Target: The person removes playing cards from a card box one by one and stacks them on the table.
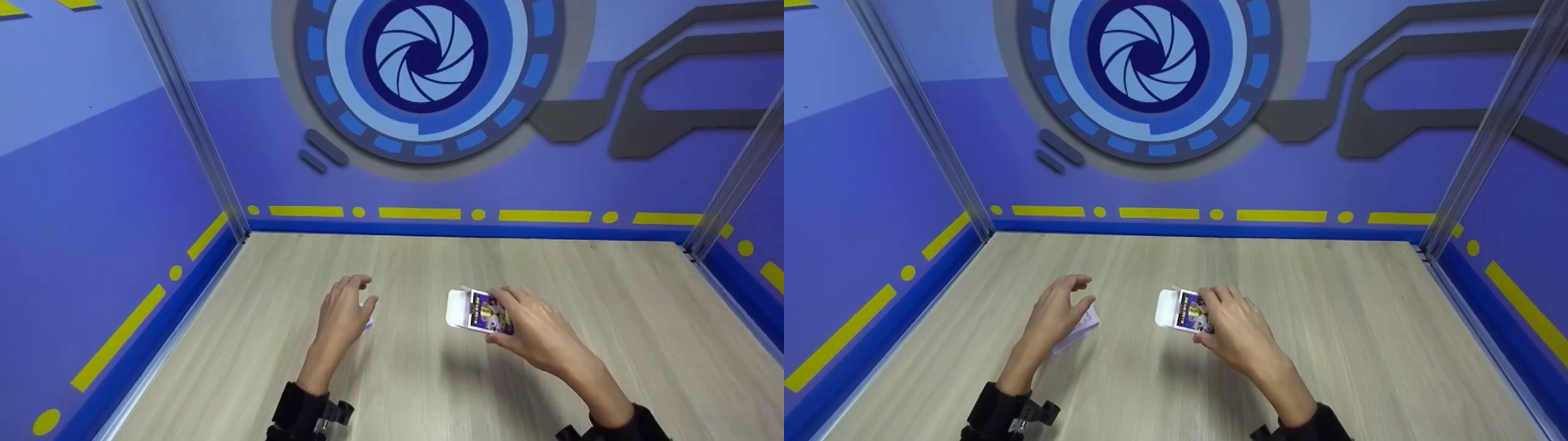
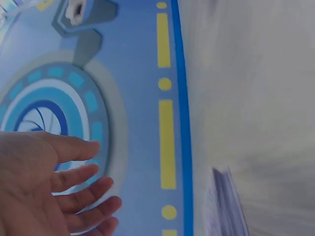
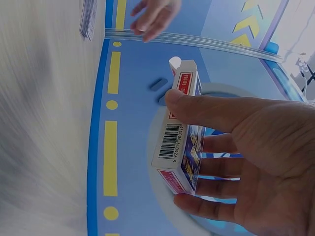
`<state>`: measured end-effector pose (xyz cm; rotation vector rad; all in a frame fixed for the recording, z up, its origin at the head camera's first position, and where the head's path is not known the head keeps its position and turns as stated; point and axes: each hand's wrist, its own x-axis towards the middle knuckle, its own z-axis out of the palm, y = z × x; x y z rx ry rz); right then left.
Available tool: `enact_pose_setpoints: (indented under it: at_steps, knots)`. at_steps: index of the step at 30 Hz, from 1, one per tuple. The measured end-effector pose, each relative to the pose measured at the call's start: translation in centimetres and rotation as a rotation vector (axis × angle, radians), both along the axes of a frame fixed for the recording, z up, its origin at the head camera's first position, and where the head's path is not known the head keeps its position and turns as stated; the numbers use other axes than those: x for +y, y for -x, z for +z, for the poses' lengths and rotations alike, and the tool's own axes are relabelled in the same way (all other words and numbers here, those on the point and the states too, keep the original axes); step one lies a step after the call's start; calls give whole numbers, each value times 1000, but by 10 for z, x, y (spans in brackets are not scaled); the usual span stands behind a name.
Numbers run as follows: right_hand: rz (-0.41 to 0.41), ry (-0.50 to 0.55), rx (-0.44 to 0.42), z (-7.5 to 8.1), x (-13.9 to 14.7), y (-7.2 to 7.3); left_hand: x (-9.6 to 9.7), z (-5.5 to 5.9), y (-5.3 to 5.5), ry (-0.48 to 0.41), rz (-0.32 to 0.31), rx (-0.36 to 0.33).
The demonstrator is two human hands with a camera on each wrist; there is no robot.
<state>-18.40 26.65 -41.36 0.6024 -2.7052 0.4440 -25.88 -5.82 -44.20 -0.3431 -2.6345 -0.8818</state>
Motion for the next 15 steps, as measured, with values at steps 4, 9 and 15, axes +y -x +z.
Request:
enact_pose_setpoints:
  at_steps: [4,9,15]
  knots:
    - [3,14,2,-1,-2,1,22,7,-13,-83,-73,123]
    - [16,36,-11,-1,-7,0,55,6,-34,-269,-276,178]
    - [29,36,-25,-2,-10,0,74,10,-52,-416,-399,171]
